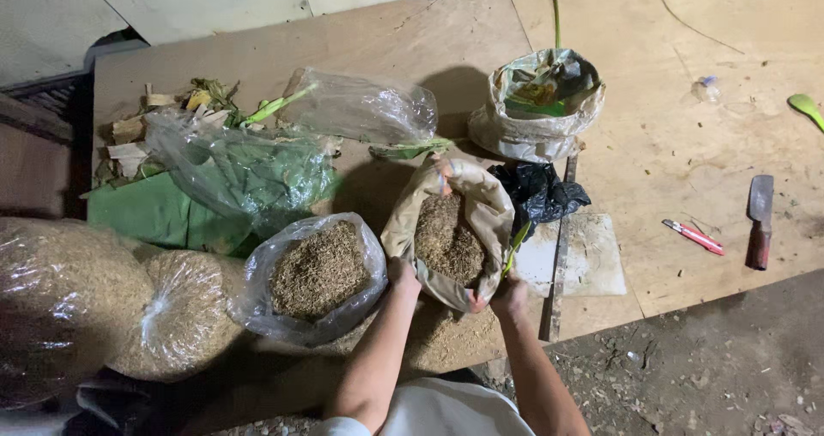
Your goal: The person scoops grains from a large plastic bag into a smaller cloth bag using a green plastic scoop. They repeatedly transfer the grains between the two containers on a wooden table.
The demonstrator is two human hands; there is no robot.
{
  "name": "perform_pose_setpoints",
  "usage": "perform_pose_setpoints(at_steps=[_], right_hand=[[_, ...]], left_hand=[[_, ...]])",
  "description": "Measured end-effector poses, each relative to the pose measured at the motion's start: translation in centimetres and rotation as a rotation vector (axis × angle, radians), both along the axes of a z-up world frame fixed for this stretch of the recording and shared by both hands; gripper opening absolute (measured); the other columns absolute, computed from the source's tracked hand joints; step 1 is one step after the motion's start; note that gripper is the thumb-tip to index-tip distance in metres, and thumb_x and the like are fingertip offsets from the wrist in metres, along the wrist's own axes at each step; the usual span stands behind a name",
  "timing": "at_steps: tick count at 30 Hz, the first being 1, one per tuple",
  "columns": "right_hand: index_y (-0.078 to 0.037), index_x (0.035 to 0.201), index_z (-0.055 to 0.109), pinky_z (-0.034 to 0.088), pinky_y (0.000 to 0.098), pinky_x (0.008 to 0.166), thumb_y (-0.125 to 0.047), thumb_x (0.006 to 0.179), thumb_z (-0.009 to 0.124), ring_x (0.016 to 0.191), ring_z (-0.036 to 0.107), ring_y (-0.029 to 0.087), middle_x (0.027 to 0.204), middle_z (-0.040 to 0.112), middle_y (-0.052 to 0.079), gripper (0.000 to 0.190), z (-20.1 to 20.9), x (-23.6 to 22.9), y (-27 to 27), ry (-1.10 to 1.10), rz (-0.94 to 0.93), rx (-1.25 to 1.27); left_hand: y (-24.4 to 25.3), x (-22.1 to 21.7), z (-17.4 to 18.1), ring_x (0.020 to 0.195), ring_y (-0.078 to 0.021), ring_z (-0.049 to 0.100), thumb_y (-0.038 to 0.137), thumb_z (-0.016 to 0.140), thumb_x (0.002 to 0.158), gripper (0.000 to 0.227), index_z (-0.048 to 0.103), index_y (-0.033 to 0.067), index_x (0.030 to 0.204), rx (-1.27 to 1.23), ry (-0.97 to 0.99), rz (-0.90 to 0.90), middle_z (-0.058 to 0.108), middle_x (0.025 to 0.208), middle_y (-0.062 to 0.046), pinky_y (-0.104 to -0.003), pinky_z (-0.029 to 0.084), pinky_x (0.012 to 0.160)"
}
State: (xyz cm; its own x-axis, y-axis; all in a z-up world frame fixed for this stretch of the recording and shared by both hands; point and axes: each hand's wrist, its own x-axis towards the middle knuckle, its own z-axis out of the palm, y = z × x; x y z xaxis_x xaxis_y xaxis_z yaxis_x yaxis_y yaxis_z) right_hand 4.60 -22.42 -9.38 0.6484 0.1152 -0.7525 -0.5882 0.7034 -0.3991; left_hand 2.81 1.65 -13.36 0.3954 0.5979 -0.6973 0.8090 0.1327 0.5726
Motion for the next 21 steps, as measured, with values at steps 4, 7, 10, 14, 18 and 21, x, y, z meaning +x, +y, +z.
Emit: perform_pose_setpoints(at_steps=[4,7,10,14,18,21], right_hand=[[-0.004,0.133,0.052,0.045,0.047,0.098,-0.026,0.102,0.031,0.107,0.059,0.028,0.114,0.063,0.015,0.044,-1.0,-0.4,0.0,-0.025,-0.044,-0.081],[-0.003,0.131,0.053,0.047,0.0462,0.094,-0.025,0.102,0.033,0.103,0.06,0.028,0.111,0.063,0.015,0.041,-1.7,-1.1,0.5,-0.021,-0.067,-0.107],[-0.003,0.128,0.054,0.048,0.0455,0.09,-0.024,0.102,0.035,0.099,0.061,0.028,0.109,0.064,0.015,0.039,-2.1,-1.8,1.0,-0.027,-0.082,-0.132],[-0.002,0.125,0.056,0.05,0.0445,0.085,-0.023,0.103,0.037,0.093,0.061,0.027,0.105,0.064,0.015,0.036,-2.2,-2.0,2.1,-0.046,-0.081,-0.15],[-0.001,0.122,0.058,0.053,0.0435,0.081,-0.021,0.103,0.04,0.088,0.062,0.027,0.101,0.064,0.015,0.033,-2.4,-2.7,2.4,-0.058,-0.087,-0.164],[0.0,0.12,0.059,0.054,0.0427,0.077,-0.02,0.104,0.042,0.084,0.063,0.027,0.098,0.064,0.015,0.031,-2.4,-2.8,2.1,-0.067,-0.075,-0.177]], left_hand=[[-0.8,-0.4,0.0,0.123,-0.0359,0.061,0.023,0.062,0.094,0.069,0.029,0.0063,0.152,-0.033,-0.035,0.022,0.055,0.14,-0.024,-0.051,0.056,0.098],[-0.7,-0.7,0.2,0.125,-0.0359,0.059,0.025,0.062,0.094,0.067,0.032,0.0064,0.151,-0.036,-0.071,0.03,0.054,0.141,-0.024,-0.053,0.055,0.1],[-0.5,-1.5,0.6,0.128,-0.036,0.057,0.027,0.062,0.094,0.065,0.035,0.0065,0.15,-0.063,-0.106,0.039,0.053,0.142,-0.023,-0.055,0.053,0.103],[-1.2,-3.2,1.9,0.132,-0.0361,0.055,0.029,0.061,0.094,0.063,0.038,0.0066,0.148,-0.191,-0.084,0.049,0.052,0.144,-0.023,-0.058,0.052,0.106],[-3.7,-6.1,2.4,0.136,-0.0363,0.053,0.032,0.061,0.094,0.061,0.041,0.0067,0.146,-0.634,0.032,0.062,0.052,0.145,-0.022,-0.06,0.05,0.109],[-4.8,-6.7,2.2,0.133,-0.0399,0.056,0.024,0.054,0.1,0.049,0.045,0.0043,0.144,-0.863,-0.086,0.238,0.053,0.144,-0.025,-0.068,0.049,0.108]])
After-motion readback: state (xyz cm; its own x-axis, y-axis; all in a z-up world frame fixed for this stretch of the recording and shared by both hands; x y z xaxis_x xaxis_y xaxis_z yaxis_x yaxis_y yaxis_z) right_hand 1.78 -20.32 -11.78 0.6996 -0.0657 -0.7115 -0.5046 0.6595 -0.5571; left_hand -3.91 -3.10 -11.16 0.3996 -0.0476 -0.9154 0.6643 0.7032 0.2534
